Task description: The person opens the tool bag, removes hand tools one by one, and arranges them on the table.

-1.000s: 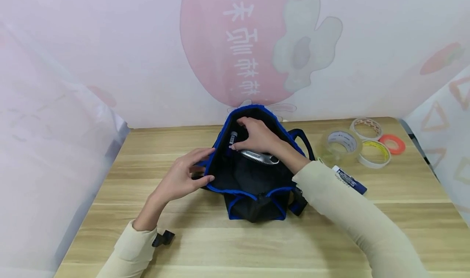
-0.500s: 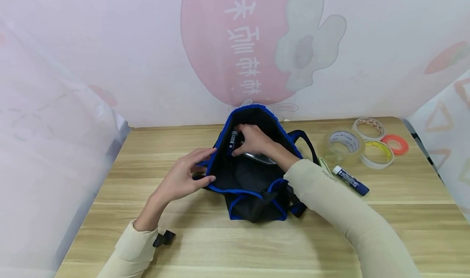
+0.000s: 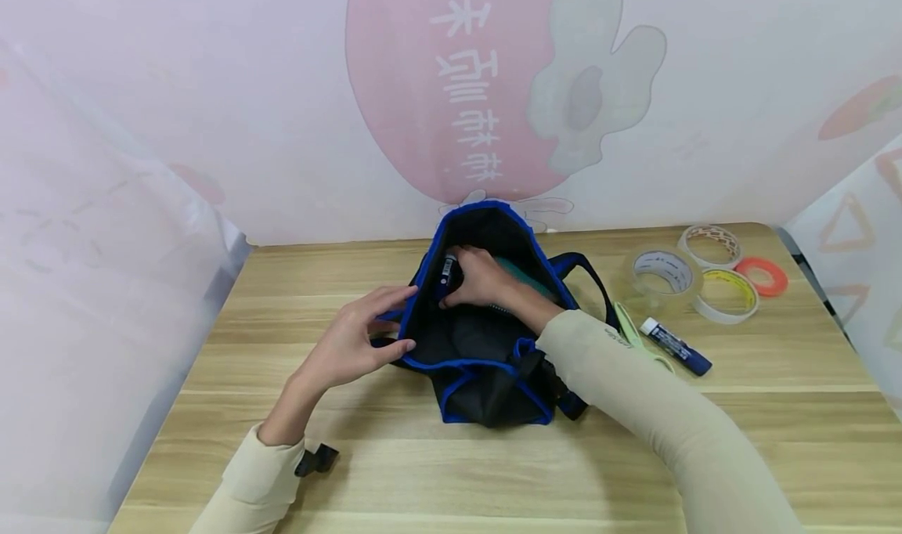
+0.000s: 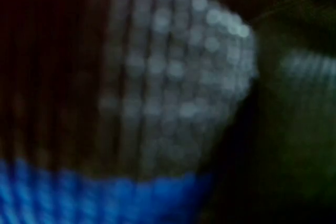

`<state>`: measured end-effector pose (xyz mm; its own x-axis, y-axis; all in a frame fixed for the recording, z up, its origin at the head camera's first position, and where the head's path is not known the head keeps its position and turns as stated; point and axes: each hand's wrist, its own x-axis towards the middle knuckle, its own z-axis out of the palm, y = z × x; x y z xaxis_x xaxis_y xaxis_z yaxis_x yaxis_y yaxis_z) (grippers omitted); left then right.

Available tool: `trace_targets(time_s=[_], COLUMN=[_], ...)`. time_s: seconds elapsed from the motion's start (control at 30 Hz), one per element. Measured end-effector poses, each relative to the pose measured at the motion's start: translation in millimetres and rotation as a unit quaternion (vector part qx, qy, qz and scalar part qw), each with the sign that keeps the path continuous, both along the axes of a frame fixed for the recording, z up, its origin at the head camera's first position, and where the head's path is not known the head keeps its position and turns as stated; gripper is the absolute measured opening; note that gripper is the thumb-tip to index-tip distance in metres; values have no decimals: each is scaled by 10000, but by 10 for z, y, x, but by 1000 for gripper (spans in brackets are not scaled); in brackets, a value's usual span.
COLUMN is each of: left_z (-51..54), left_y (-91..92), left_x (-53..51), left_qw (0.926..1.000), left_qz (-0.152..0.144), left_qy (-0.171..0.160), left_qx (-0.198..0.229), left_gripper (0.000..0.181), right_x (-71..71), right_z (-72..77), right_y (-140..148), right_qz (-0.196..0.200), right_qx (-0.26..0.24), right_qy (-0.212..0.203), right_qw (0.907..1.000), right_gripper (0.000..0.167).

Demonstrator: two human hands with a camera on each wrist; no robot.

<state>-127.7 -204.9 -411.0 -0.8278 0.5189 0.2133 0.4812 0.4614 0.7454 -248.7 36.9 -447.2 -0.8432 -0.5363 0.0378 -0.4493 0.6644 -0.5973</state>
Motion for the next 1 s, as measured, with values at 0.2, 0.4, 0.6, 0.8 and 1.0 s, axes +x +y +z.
trace_targets(time_s=[0.2, 0.4, 0.6, 0.8, 1.0], left_z=[3, -2, -12, -8, -1], left_y=[5, 7, 1, 3, -2], left_x=[-10, -11, 0, -7, -10], left_qw=[10000, 10000, 10000, 10000, 10000], left_qz=[-25, -21, -50, -34, -5], left_qy=[-39, 98, 23, -68, -44], left_qx=[43, 5, 34, 59, 35], left_gripper=[74, 74, 75, 75, 75], right_x=[-2, 23, 31, 41, 84], right_z=[-17, -21, -51, -71, -24], right_y=[-10, -19, -48, -60, -22], right_qz=[-105, -168, -135, -238, -197], right_qx=[-4, 40, 250, 306, 265], right_qy=[82, 164, 122, 145, 19], right_qw=[9999, 9997, 9995, 9991, 9995], right_gripper=[85, 83, 87, 87, 84])
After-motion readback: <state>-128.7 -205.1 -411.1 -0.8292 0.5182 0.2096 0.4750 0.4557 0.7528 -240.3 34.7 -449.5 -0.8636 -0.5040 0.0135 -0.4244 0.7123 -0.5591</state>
